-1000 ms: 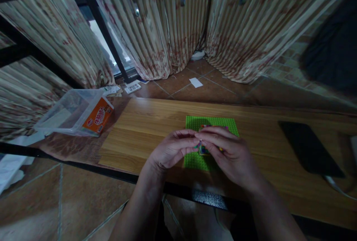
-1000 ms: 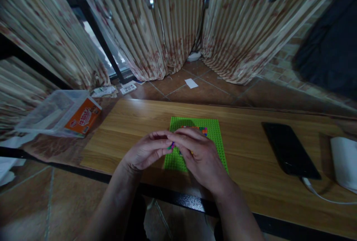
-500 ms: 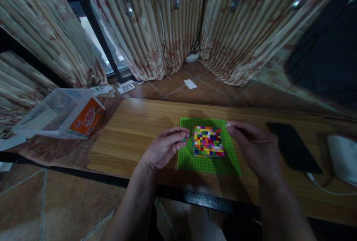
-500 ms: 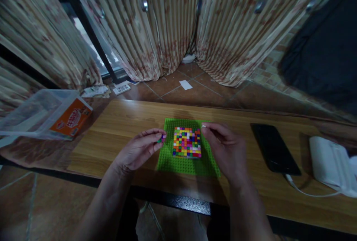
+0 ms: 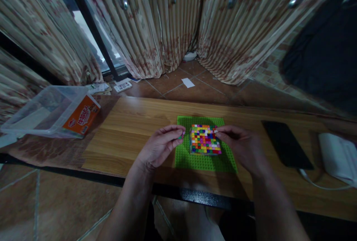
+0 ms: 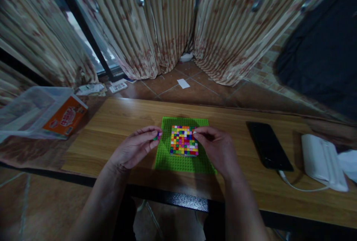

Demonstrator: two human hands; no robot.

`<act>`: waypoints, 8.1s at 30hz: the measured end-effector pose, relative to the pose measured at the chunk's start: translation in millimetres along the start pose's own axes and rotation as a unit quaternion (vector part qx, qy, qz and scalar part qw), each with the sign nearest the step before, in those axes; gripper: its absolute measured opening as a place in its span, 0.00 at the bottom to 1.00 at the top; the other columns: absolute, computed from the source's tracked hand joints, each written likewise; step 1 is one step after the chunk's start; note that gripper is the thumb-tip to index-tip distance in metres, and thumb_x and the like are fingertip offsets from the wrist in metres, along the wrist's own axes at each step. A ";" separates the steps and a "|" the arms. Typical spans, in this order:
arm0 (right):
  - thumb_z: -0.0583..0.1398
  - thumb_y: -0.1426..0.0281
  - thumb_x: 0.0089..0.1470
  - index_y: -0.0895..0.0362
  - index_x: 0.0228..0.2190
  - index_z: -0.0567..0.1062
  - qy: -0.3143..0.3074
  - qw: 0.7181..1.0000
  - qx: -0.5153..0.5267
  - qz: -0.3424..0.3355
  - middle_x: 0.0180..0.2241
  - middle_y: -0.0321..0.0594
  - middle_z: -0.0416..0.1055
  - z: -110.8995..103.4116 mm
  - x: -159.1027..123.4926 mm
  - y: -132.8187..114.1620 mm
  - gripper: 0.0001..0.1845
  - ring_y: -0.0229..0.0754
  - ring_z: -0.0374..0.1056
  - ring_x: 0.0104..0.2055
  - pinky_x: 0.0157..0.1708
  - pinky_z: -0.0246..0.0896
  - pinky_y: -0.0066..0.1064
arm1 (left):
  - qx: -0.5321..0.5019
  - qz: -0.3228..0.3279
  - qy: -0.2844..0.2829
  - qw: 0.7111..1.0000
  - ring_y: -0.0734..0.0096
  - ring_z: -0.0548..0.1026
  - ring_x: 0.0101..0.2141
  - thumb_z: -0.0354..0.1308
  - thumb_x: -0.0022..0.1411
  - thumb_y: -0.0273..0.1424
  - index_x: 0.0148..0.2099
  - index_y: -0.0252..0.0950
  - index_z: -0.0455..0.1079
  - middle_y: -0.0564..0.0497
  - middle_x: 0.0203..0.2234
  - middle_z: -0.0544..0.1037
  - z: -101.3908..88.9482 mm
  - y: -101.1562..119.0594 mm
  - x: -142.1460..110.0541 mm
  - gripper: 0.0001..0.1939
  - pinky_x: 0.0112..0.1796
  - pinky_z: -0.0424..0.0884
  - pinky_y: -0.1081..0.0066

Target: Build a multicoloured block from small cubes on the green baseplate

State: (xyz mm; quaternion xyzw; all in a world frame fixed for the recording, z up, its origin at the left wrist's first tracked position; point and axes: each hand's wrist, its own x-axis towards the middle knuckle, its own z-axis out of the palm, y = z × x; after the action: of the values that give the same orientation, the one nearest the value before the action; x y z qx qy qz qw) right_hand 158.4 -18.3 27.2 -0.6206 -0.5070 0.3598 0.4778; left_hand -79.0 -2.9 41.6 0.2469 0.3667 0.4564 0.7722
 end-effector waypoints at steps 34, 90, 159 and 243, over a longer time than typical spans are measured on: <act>0.70 0.58 0.42 0.56 0.32 0.82 0.061 0.997 -0.026 0.042 0.31 0.40 0.80 7.0 9.9 7.8 0.17 0.45 0.75 0.35 0.38 0.69 0.38 | -0.007 0.004 -0.001 1.000 0.80 0.77 0.31 0.69 0.53 0.20 0.35 0.30 0.80 0.51 0.30 0.81 -1.7 -1.2 -1.7 0.06 0.35 0.74 0.81; 0.60 0.70 0.63 0.51 0.38 0.78 -0.064 0.955 -0.121 -0.263 0.40 0.37 0.77 45.2 -23.0 -22.3 0.05 0.39 0.74 0.44 0.44 0.67 0.33 | -0.085 -0.035 -0.014 0.996 0.77 0.77 0.33 0.64 0.56 0.18 0.35 0.28 0.80 0.48 0.32 0.81 12.7 -19.4 0.0 0.05 0.41 0.73 0.77; 0.63 0.54 0.51 0.56 0.31 0.82 0.069 0.994 -0.080 -0.006 0.31 0.41 0.81 15.1 3.7 8.6 0.17 0.46 0.74 0.33 0.36 0.68 0.36 | -0.023 0.055 0.129 0.990 0.72 0.79 0.34 0.60 0.54 0.15 0.33 0.28 0.78 0.44 0.31 0.81 15.4 -23.6 5.1 0.07 0.45 0.73 0.70; 0.59 0.60 0.62 0.49 0.35 0.81 0.043 0.933 -0.209 -0.288 0.49 0.41 0.75 37.6 -14.5 -10.3 0.12 0.49 0.67 0.54 0.56 0.60 0.49 | 0.077 0.029 0.102 0.991 0.84 0.63 0.19 0.68 0.51 0.32 0.32 0.32 0.78 0.54 0.22 0.75 16.0 -21.4 0.1 0.08 0.23 0.52 0.77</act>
State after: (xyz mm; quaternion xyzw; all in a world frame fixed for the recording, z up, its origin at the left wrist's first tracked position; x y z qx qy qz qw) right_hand 117.2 -23.5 25.9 -0.5487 -0.7070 0.0657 0.4413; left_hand -55.1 -13.4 36.0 0.2685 0.4701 0.4713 0.6962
